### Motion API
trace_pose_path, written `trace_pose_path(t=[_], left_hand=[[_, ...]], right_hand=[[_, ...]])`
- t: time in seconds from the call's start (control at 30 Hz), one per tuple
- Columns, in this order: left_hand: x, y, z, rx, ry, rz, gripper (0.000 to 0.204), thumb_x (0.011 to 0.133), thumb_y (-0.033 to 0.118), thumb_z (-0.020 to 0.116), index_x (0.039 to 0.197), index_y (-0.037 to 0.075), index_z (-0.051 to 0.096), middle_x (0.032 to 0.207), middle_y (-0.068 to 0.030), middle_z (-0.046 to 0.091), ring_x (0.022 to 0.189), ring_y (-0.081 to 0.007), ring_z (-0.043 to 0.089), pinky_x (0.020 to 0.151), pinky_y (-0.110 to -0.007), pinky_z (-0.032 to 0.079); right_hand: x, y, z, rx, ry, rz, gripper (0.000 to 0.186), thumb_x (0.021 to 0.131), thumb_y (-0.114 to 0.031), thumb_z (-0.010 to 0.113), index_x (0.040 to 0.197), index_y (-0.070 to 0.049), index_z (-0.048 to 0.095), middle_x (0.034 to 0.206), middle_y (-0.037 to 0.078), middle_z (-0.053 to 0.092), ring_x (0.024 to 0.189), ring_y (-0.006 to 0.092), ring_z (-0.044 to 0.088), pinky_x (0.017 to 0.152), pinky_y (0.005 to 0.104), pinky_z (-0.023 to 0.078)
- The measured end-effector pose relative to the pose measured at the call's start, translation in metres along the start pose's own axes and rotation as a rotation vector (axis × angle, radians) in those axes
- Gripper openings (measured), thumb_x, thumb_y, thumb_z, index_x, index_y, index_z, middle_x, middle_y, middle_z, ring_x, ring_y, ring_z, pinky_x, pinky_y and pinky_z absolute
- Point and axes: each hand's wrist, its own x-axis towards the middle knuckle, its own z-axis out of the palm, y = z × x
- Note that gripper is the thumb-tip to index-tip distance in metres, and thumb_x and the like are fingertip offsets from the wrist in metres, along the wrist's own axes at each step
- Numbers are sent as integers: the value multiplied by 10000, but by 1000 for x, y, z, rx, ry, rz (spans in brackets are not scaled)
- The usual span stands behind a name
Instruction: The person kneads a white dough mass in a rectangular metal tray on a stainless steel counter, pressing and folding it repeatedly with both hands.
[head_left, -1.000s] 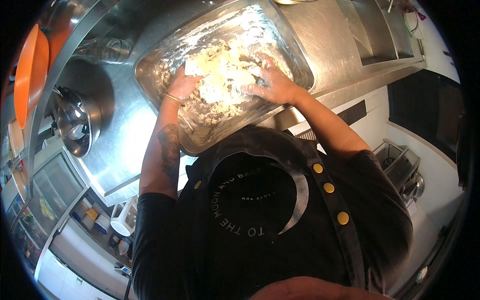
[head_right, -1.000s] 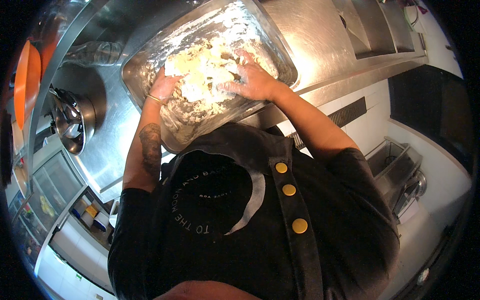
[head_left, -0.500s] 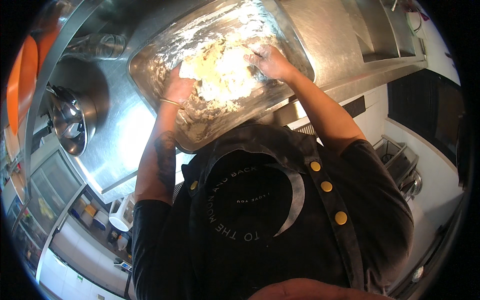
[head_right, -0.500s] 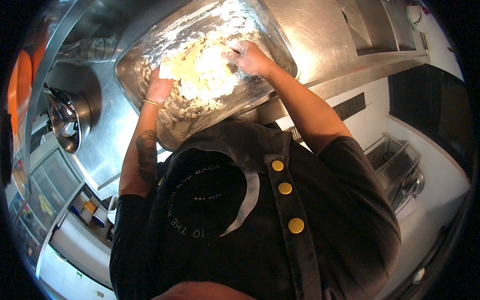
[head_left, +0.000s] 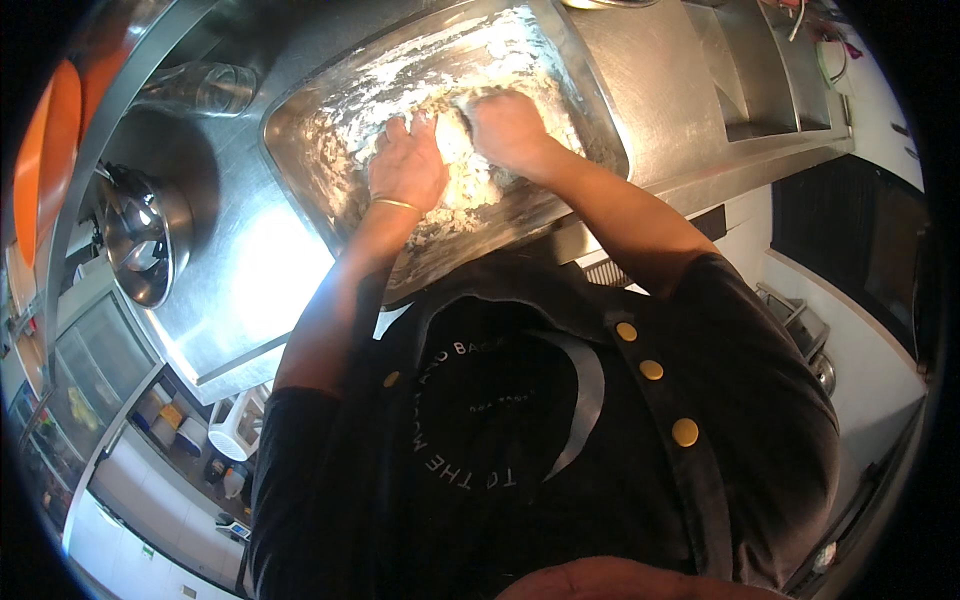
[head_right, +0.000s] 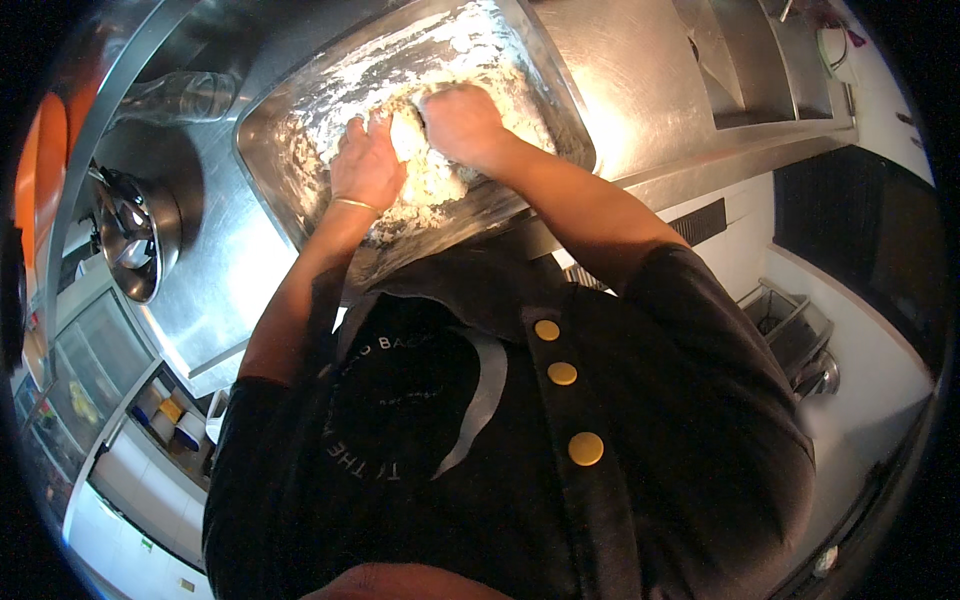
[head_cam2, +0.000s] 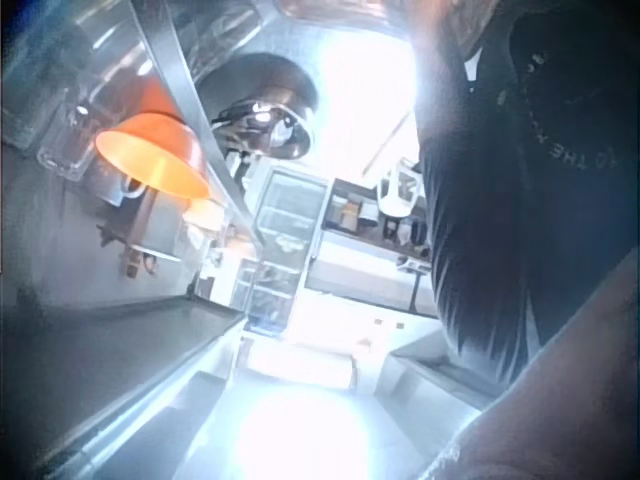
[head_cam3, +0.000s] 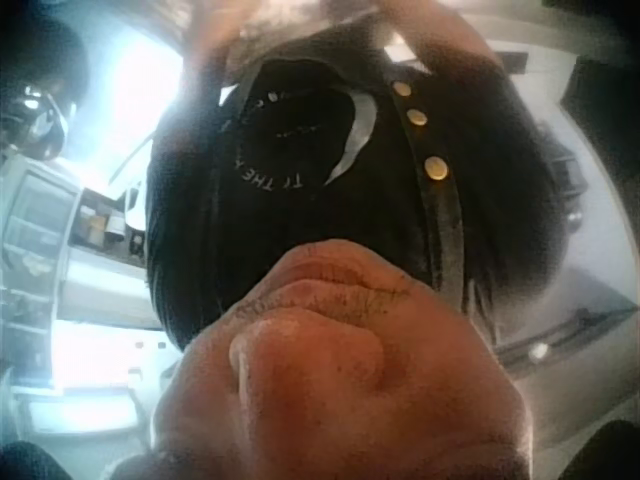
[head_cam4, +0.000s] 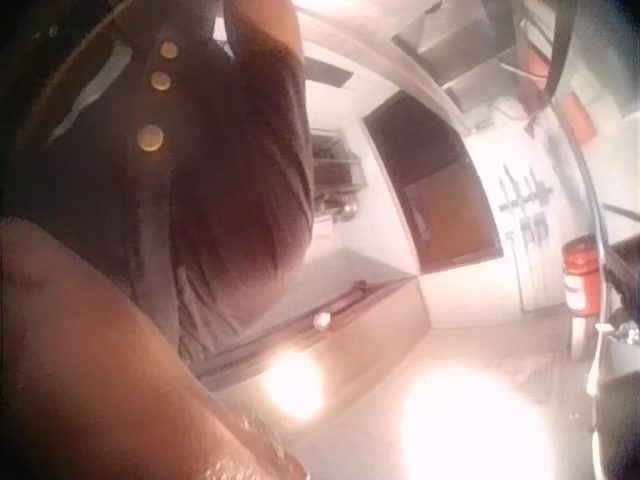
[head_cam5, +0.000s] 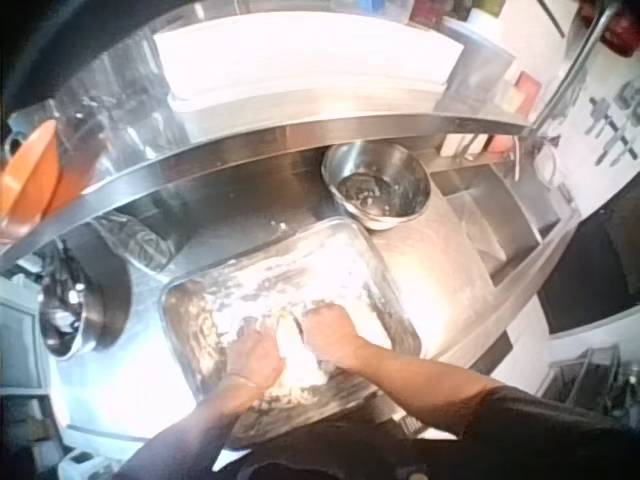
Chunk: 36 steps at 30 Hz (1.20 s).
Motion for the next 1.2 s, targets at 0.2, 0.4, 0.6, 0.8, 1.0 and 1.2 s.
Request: trace_pose_path(t=[0.2,0.4,0.6,0.8,1.0,1.2], left_hand=[[6,-5,-10,-69,-55,-53,763,821,156,750,1497,51,412,1398,-278,460,1279,-466,511,1056,-522,479],[-20,-6,-19,-172,-89,31,803,830,118,733,1541,88,361,1493,-306,325,1364,-502,400,1114,-520,432],[-26,-14,-17,-259,-30,52,985,785,309,786,1615,195,267,1620,-348,105,1483,-566,206,1205,-525,327],[-35,-11,-50,-179,-101,113,976,873,581,697,1648,231,217,1658,-342,58,1542,-513,111,1236,-531,246],[-23,-14,-40,-135,115,19,968,922,684,586,1637,134,235,1630,-332,220,1529,-477,200,1236,-556,205],[6,-23,20,-495,278,-226,1197,776,700,745,1616,30,218,1620,-342,233,1537,-457,191,1245,-510,222]], right_hand=[[-1,5,9,161,89,114,299,930,-277,642,1046,-17,735,997,226,740,965,376,714,876,456,560],[-31,39,28,787,492,-100,379,929,-309,715,1276,-156,725,1081,174,740,959,289,708,893,371,538],[-9,57,19,536,586,74,466,1009,-405,580,1381,-133,641,1437,252,553,1390,428,454,1171,478,356],[31,76,8,217,443,93,659,1040,-477,499,1549,-67,407,1574,261,387,1460,408,375,1216,452,308],[47,92,22,137,297,90,717,1070,-565,327,1618,-104,272,1638,244,280,1488,427,325,1231,474,303],[37,68,12,298,178,90,746,1042,-644,324,1564,-119,412,1610,254,332,1477,425,344,1232,463,286]])
